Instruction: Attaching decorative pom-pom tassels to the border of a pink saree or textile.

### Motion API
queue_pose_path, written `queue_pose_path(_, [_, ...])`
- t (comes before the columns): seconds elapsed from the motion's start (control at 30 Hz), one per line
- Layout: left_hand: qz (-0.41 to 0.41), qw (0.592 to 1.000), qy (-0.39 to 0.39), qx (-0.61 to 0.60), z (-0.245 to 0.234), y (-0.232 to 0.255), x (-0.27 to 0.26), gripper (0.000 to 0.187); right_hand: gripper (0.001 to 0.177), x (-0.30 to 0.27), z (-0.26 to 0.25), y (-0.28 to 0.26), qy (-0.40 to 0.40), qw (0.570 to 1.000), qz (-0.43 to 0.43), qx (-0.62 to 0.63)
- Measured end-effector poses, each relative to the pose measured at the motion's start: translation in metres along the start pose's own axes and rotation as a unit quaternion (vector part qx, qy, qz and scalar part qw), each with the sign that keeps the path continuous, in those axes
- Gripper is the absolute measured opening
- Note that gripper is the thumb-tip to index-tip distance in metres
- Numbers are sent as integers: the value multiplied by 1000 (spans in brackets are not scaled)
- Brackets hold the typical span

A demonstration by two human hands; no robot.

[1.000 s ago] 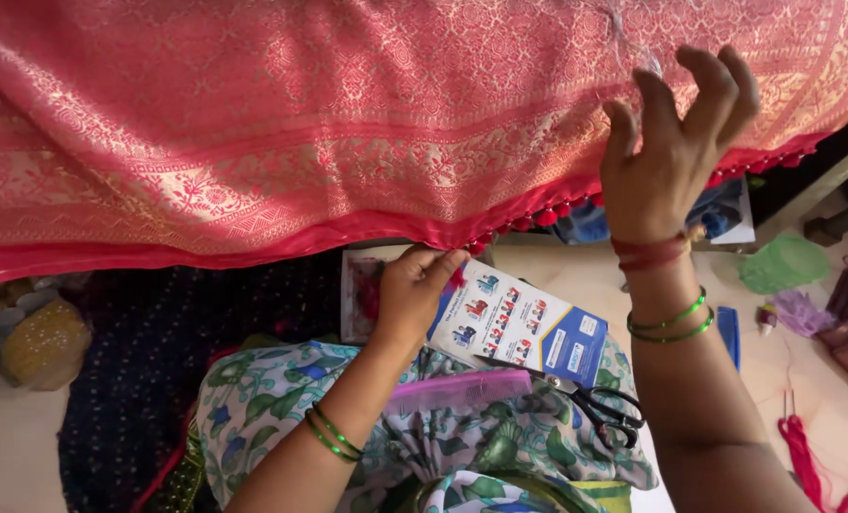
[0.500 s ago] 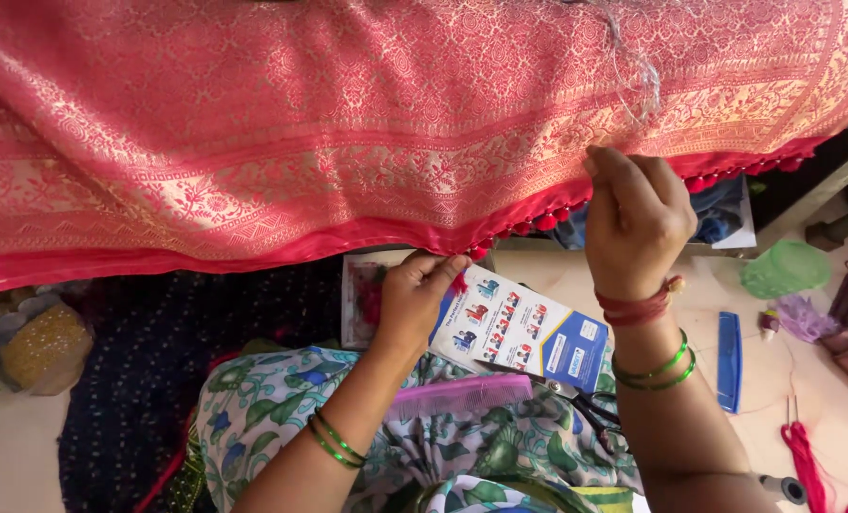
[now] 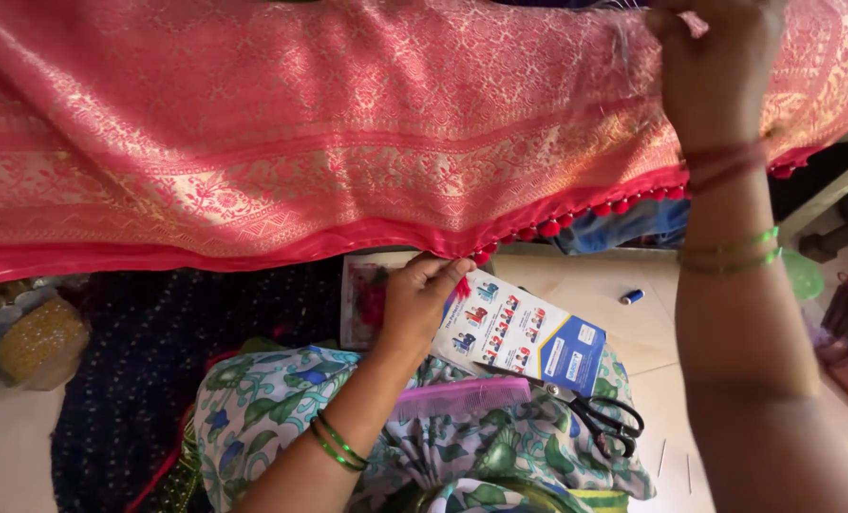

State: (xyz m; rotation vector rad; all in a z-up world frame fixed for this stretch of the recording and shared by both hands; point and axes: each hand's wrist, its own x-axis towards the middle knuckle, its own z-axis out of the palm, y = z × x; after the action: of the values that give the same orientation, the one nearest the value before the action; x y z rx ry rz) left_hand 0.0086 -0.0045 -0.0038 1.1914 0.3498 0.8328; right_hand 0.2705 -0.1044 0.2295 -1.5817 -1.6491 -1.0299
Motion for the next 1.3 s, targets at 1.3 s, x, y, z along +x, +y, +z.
queue_pose_path(1.3, [-179,961,3,-209,-5,12,-9,18,8,-179,-19,-139,62,660,287,692])
